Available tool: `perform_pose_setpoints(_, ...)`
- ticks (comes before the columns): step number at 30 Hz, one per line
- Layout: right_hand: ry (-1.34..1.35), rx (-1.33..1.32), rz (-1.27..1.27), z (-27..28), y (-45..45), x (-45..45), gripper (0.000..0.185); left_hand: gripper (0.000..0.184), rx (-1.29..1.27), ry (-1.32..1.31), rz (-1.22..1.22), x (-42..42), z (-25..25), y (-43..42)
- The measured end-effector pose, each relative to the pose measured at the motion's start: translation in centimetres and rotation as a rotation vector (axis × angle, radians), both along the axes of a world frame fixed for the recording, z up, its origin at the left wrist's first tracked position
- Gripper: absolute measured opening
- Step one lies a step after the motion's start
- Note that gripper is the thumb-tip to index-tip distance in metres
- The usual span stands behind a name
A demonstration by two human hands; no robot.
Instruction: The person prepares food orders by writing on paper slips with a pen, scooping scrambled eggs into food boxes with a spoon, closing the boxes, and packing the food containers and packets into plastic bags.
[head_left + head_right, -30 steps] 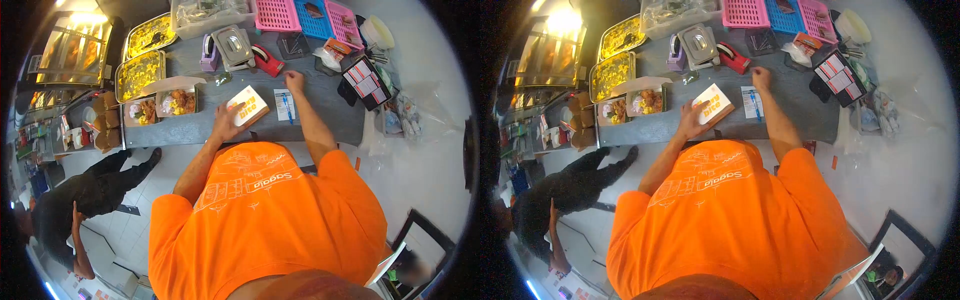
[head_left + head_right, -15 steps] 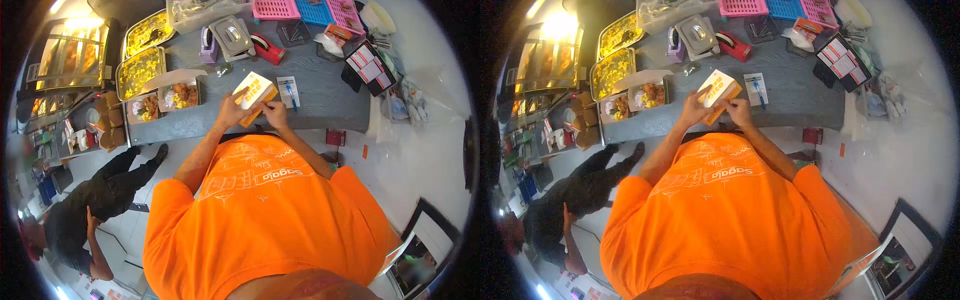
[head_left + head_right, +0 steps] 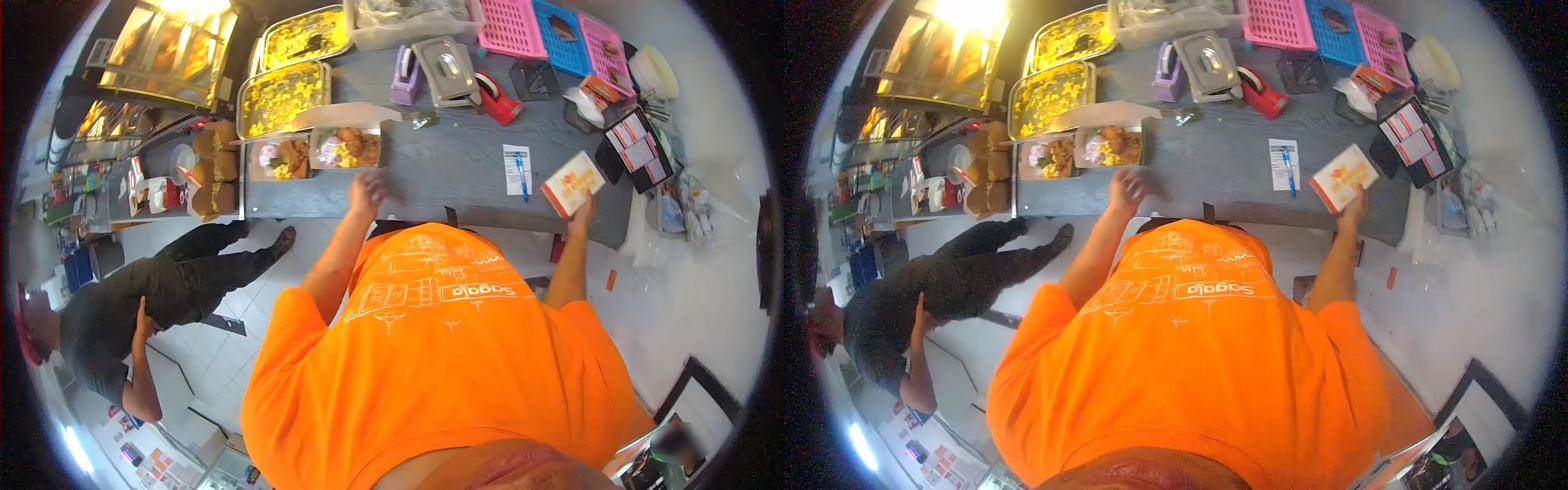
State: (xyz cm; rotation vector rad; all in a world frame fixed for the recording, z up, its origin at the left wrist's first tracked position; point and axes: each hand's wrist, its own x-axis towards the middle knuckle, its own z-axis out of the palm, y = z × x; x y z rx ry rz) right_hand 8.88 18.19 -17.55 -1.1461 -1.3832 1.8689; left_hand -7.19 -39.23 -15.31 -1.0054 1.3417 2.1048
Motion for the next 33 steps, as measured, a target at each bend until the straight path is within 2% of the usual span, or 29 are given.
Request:
perform_pose_setpoints(1,-0.224,0.226,0.027,-3.7,3.7,0.9,0.043,0.048,-0.028,-0.04,0.164,-0.3,-1.8,-3.1)
perform_pose_setpoints(2,-0.343,0.625,-0.004,-0.4,0.9,-1.2,0.041,0.048,-0.137,0.004,0.154,-0.8,-1.8,-5.1)
perform_pose_setpoints(3,-0.64,1.096,-0.145,2.9,-1.9,-3.4,0.04,0.048,-0.249,0.048,0.146,-1.3,-1.7,-7.0)
perform_pose_setpoints(4,-0.908,1.431,-0.402,7.3,-5.6,-5.8,0.038,0.047,-0.364,0.089,0.137,-1.7,-1.6,-8.8)
perform_pose_setpoints(5,-0.515,1.417,-0.177,9.4,-10.3,-9.6,0.034,0.051,-0.312,0.165,0.038,-2.3,-2.0,-10.2)
perform_pose_setpoints(6,-0.148,1.307,0.074,11.6,-15.0,-13.3,0.031,0.051,-0.291,0.189,0.062,-3.0,-2.0,-11.1)
perform_pose_setpoints(7,-0.101,1.015,0.431,16.0,-22.8,-15.7,0.025,0.051,-0.271,0.212,0.08,-3.9,-2.0,-11.3)
perform_pose_setpoints(8,0.076,0.792,0.727,15.3,-27.9,-18.6,0.034,0.051,-0.249,0.238,0.093,-4.7,-2.0,-11.4)
perform_pose_setpoints(9,0.249,1.106,0.927,19.1,-33.9,-20.8,0.051,0.049,-0.192,0.261,0.091,-5.4,-2.4,-11.3)
perform_pose_setpoints(10,0.301,1.267,0.968,19.2,-38.3,-22.9,0.064,0.048,-0.134,0.286,0.093,-6.1,-3.0,-11.0)
perform_pose_setpoints(11,0.153,1.392,0.996,18.1,-40.0,-24.7,0.068,0.048,-0.08,0.311,0.103,-6.7,-3.5,-10.8)
perform_pose_setpoints(12,0.01,1.505,1.029,16.8,-42.3,-26.1,0.072,0.05,-0.035,0.458,0.083,-7.1,-3.2,-10.5)
perform_pose_setpoints(13,-0.131,1.611,1.063,16.1,-44.8,-26.9,0.076,0.05,-0.271,0.382,0.089,-6.6,-2.6,-10.1)
perform_pose_setpoints(14,-0.229,1.492,1.192,17.4,-45.7,-26.9,0.067,0.05,-0.434,0.329,0.014,-6.4,-1.3,-10.2)
perform_pose_setpoints(15,-0.327,1.381,1.311,19.0,-45.0,-26.6,0.058,0.05,-0.388,0.388,-0.04,-6.2,-2.5,-10.7)
perform_pose_setpoints(16,-0.473,1.442,1.451,17.8,-44.4,-25.9,0.053,0.048,-0.234,0.457,-0.081,-6.1,-4.9,-11.0)
perform_pose_setpoints(17,-0.634,1.499,1.582,15.9,-43.5,-24.6,0.048,0.047,-0.241,0.48,-0.21,-5.4,-4.3,-10.8)
perform_pose_setpoints(18,-0.345,1.477,1.408,15.0,-42.2,-21.6,0.039,0.049,-0.219,0.423,-0.252,-4.4,-1.0,-9.5)
perform_pose_setpoints(19,-0.427,1.386,1.429,14.3,-41.6,-19.7,0.043,0.051,-0.116,0.354,-0.302,-4.4,2.0,-8.5)
perform_pose_setpoints(20,-0.365,1.455,1.36,12.6,-40.8,-17.7,0.046,0.053,-0.093,0.433,-0.293,-4.1,-0.4,-7.4)
perform_pose_setpoints(21,-0.308,1.518,1.287,11.4,-40.4,-15.8,0.049,0.056,0.0,0.408,-0.322,-3.6,0.7,-6.3)
perform_pose_setpoints(22,-0.283,1.478,1.243,11.5,-40.4,-14.3,0.051,0.052,-0.061,0.425,-0.358,-3.7,-0.3,-5.8)
perform_pose_setpoints(24,-0.239,1.396,1.148,11.8,-40.2,-12.3,0.055,0.05,-0.541,0.41,-0.188,-3.4,0.4,-3.7)
perform_pose_setpoints(27,-0.164,1.273,1.054,9.1,-39.2,-11.6,0.05,0.06,-1.302,0.951,-0.436,-2.9,7.3,-1.7)
perform_pose_setpoints(30,-0.305,0.981,0.636,6.1,-39.6,-12.0,0.038,0.066,-1.374,0.908,-0.45,-3.8,2.8,0.2)
perform_pose_setpoints(33,-0.332,0.375,0.68,2.8,-38.6,-13.8,0.031,0.069,-0.724,0.597,-0.761,-4.8,4.3,-0.8)
